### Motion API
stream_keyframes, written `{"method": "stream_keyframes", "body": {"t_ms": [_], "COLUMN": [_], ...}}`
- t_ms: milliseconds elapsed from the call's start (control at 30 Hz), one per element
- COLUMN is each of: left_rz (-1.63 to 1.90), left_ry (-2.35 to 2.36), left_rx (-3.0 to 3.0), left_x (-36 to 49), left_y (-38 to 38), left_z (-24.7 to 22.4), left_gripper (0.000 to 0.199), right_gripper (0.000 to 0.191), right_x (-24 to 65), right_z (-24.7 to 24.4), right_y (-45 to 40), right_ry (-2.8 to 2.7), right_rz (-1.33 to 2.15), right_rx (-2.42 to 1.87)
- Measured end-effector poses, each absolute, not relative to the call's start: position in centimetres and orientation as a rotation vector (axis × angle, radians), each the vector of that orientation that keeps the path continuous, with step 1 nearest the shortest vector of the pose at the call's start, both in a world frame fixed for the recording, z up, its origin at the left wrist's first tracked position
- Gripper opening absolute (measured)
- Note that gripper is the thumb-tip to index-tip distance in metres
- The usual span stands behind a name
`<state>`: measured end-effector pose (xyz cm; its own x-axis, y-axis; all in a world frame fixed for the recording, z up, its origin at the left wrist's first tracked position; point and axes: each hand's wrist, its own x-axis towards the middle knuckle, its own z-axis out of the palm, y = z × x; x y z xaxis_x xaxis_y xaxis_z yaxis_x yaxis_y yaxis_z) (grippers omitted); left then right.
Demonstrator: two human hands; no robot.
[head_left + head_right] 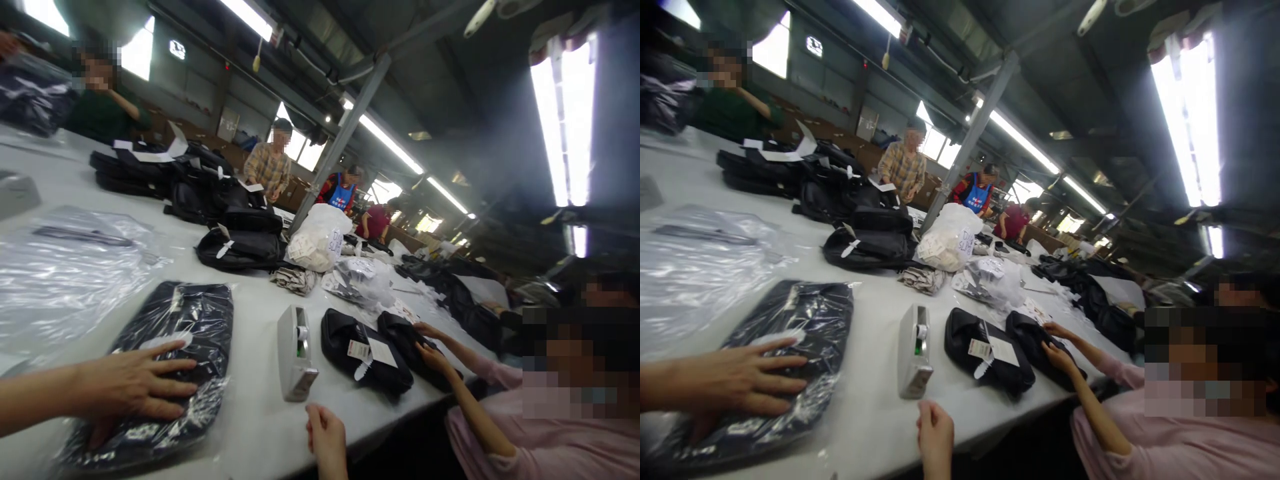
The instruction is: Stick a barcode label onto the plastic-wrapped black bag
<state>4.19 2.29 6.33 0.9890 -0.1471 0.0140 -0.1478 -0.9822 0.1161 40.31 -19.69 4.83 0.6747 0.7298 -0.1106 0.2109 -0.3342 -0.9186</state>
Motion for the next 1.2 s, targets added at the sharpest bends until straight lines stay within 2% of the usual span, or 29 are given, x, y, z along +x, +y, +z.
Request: {"method": "stream_keyframes", "body": {"t_ms": [67, 233, 333, 433, 700, 967, 1067, 1200], "left_rz": [-0.056, 0.031, 0.061, 0.153, 0.183, 0.12, 0.121, 0.146], "left_ry": [-0.292, -0.173, -0.204, -0.231, -0.283, -0.265, -0.235, -0.241], "left_rx": [2.854, 2.836, 2.847, 2.812, 2.796, 2.793, 2.801, 2.788], "left_x": [4.1, 4.2, 4.1, 4.0, 3.8, 4.1, 4.0, 4.1], "left_y": [2.5, 2.1, 2.2, 2.5, 2.7, 3.1, 3.0, 3.1], "left_z": [7.3, 6.6, 5.7, 5.7, 7.5, 7.0, 6.3, 5.9], "left_gripper": [0.102, 0.117, 0.117, 0.115, 0.088, 0.085, 0.089, 0.091], "right_gripper": [0.041, 0.022, 0.013, 0.013, 0.013, 0.014, 0.025, 0.03], "right_x": [39.0, 33.2, 30.0, 27.7, 25.0, 25.7, 27.8, 29.2], "right_z": [8.2, 16.8, 17.8, 16.0, 12.1, 10.4, 11.4, 12.0], "right_y": [-18.7, -11.8, -7.1, -4.0, -2.1, -0.2, 1.0, -0.5], "right_ry": [-0.986, -2.257, -2.817, -3.117, -3.295, -3.196, -2.898, -2.438], "right_rz": [0.708, 0.871, 0.66, 0.364, 0.168, 0.14, 0.295, 0.422], "right_rx": [-1.839, -1.401, -1.197, -1.12, -1.113, -1.225, -1.434, -1.608]}}
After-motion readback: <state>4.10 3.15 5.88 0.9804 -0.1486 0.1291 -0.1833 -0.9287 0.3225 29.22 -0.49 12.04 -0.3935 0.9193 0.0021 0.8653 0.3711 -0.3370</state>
